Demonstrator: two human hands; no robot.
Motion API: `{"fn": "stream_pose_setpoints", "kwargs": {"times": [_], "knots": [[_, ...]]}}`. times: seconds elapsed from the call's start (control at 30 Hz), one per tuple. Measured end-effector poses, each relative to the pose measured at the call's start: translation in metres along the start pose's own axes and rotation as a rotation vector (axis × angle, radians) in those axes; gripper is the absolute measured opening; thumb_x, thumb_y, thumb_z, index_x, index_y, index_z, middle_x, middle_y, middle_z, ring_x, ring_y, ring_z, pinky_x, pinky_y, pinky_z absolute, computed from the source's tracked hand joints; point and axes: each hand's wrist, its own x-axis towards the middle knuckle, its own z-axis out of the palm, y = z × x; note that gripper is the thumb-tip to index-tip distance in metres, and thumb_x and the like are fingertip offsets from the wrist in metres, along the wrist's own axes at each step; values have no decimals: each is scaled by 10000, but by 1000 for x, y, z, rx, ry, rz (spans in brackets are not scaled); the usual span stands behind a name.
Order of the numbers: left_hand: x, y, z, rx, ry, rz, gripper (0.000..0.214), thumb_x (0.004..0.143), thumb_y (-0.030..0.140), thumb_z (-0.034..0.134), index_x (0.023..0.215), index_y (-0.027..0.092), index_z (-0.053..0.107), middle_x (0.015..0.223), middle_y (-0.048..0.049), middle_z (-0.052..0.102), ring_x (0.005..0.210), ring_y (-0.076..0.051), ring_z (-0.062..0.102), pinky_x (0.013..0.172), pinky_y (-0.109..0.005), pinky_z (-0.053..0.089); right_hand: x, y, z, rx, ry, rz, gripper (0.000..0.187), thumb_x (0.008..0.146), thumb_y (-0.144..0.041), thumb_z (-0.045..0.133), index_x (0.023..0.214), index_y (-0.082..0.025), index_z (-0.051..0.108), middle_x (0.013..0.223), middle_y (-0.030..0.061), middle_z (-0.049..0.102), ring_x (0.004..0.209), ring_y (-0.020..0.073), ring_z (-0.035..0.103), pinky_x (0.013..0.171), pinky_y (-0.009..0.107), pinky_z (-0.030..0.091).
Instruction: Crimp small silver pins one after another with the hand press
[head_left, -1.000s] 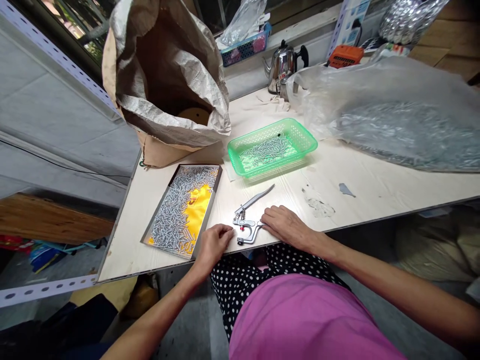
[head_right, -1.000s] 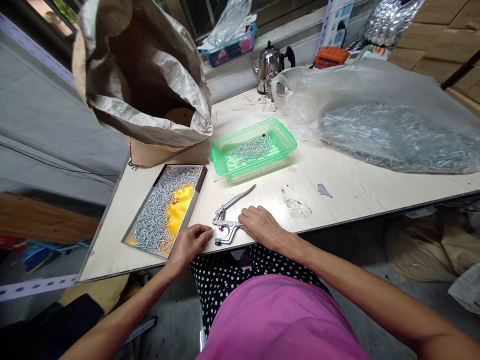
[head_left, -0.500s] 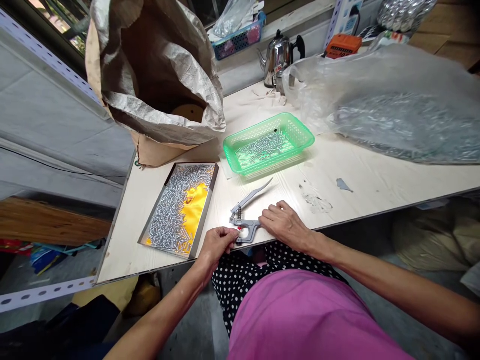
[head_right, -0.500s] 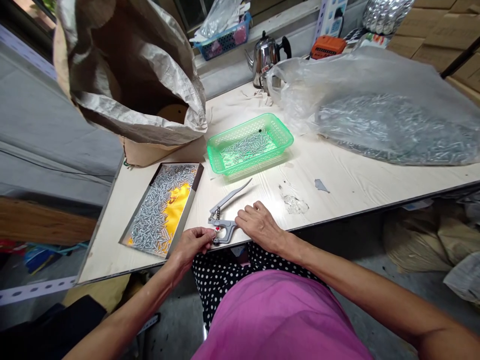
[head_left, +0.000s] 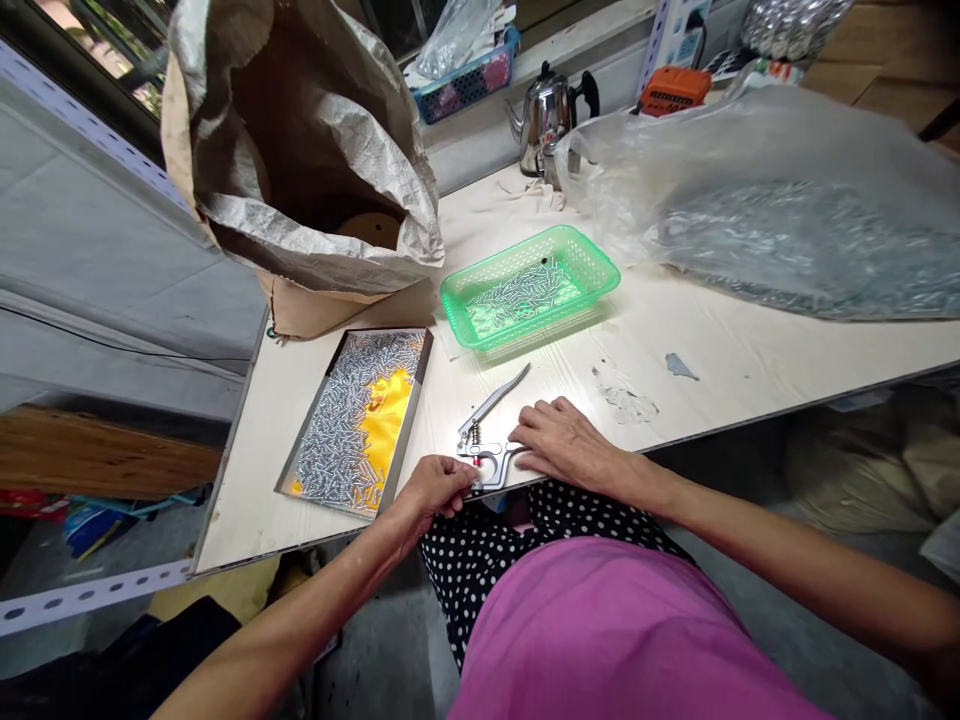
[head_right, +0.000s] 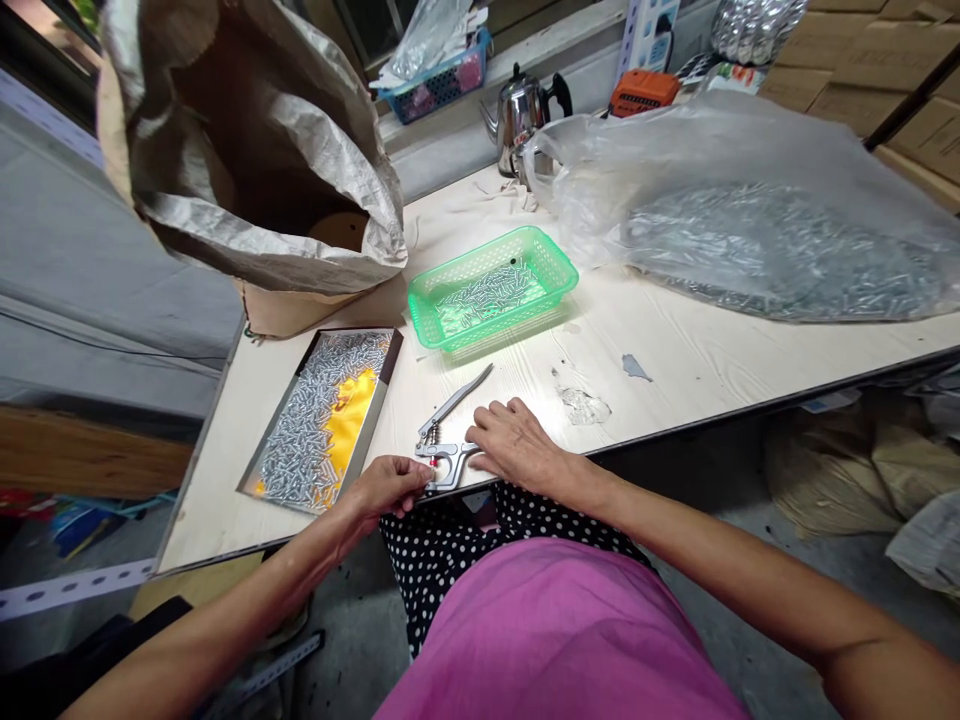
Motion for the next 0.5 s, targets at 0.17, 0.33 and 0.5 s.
{"fn": "stream_pose_setpoints", "kwargs": {"times": [0.17,0.33,0.5], "knots": [[-2,4,0,-9,-21,-34,309,703,406,752,652,147,591,397,72,468,353,-53,381,386,-185,283,12,19,-15,-26,-93,2,1003,679,-595,772,1453,-107,361,1523,252,307,1387,421,256,1068,541,270],[-4,7,1,-26,-22,-44,392,640,471,790,602,157,557,415,78,465,351,-43,386,383,-179,292,34,37,-21,-84,-170,-75,1030,604,-655,778,1402,-112,418,1418,232,459,1335,433,335,1064,598,263],[-5,5,2,-44,-8,-32,422,616,505,793,591,162,550,418,76,463,345,-43,374,375,-180,279,41,39,-24,-111,-153,-90,892,576,-639,797,1243,-108,536,1205,183,580,1062,340,513,911,466,394]]}}
